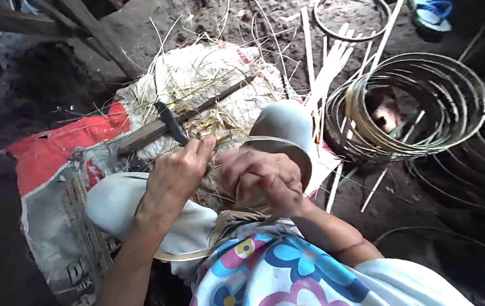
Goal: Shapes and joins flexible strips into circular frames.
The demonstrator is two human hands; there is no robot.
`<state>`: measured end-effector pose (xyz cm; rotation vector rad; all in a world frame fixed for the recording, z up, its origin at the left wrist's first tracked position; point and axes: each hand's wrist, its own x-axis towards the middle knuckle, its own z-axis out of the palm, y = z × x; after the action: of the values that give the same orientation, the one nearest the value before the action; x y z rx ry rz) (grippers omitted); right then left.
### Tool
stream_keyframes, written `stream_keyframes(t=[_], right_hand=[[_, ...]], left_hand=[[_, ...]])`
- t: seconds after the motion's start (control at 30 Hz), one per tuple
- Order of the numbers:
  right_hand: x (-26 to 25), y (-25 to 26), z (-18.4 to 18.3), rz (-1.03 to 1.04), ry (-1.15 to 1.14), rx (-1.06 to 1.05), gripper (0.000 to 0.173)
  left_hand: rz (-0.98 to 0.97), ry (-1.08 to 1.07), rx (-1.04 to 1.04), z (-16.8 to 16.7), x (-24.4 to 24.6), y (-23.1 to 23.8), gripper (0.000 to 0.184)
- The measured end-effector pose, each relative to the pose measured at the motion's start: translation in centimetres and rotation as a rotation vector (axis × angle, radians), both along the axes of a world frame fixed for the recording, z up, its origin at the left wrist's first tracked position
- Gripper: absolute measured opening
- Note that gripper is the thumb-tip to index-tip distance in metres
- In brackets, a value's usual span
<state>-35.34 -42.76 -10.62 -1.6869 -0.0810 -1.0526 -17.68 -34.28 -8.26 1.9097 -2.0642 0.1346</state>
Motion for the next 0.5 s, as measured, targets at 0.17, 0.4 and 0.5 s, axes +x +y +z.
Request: stream_keyframes(t=[0.17,0.4,0.5], right_hand=[[-0.4,3.2,-2.0,0.036,0.059,0.194,0.052],[0.7,0.8,4.0,0.041,0.211,-0.184,0.044],[4.3,-4.3,8.7,-0.070,0.394,-0.439,0.033]], left_hand=[[-0.009,-0.030,0.010,0.2,0.5,-0.1,0.024],[-0.048,0.022,0.022,0.3,0.7,-0.3,0.018],[-0.002,0.006,-0.030,0.0,0.1,0.1,0.010]])
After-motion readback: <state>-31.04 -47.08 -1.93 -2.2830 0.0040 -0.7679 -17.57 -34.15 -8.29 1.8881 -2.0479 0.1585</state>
